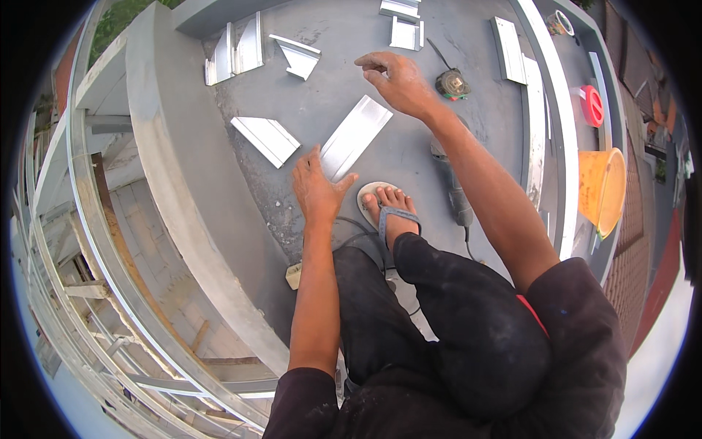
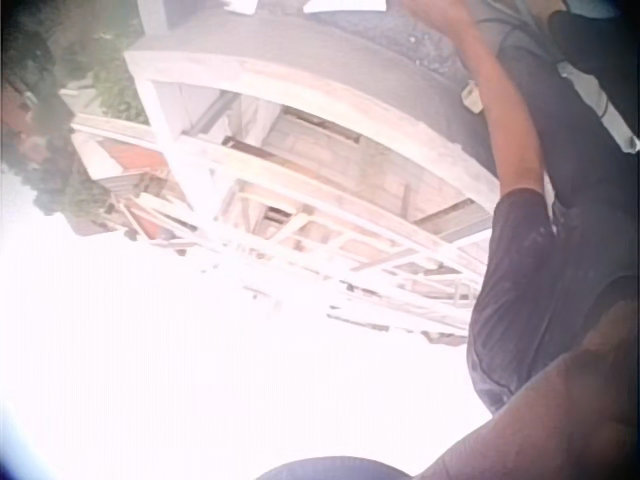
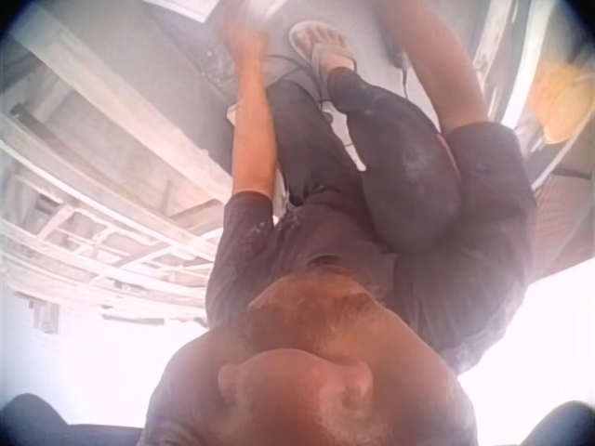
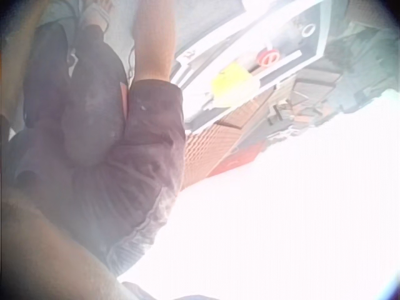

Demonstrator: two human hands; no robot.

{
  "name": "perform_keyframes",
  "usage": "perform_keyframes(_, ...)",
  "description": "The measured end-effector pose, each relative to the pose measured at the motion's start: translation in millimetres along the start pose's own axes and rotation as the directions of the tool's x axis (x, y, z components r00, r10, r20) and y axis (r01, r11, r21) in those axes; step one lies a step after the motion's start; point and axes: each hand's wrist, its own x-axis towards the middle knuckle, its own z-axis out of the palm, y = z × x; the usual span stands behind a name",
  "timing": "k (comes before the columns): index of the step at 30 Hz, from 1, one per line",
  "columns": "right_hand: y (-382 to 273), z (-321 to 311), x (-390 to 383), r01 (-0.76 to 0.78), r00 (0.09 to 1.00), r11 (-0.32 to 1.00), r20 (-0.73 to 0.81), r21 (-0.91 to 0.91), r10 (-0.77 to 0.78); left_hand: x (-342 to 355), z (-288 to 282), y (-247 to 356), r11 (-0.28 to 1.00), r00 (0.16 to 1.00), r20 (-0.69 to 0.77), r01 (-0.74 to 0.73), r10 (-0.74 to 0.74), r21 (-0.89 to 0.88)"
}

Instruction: The person uses an angle grinder to cut white metal pieces on a rooftop. They measure the pieces with a tape measure and fit them into a metal frame structure.

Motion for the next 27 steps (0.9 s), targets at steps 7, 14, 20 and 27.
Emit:
perform_keyframes(7,-13.2,-29.9,-84.6,-0.243,0.959,0.948,-0.093,0.207,0.267,-9.0,21.3,1.7,0.995,0.998,-0.037,0.062,-0.059,0.075)
perform_keyframes(14,-29.3,-10.8,-181.1,-0.242,0.969,0.952,0.104,0.188,0.225,-5.0,24.5,3.6,0.995,0.999,-0.013,0.034,-0.033,0.095)
perform_keyframes(20,-3.7,-58.7,-126.1,-0.217,0.955,0.973,-0.188,0.081,0.229,-7.7,19.6,5.8,0.993,0.998,-0.065,0.010,-0.002,0.115)
perform_keyframes(27,135.8,-71.4,-25.0,-0.315,0.913,0.639,-0.039,-0.702,0.407,-31.1,8.8,2.9,0.998,0.969,-0.248,0.002,-0.019,-0.066)
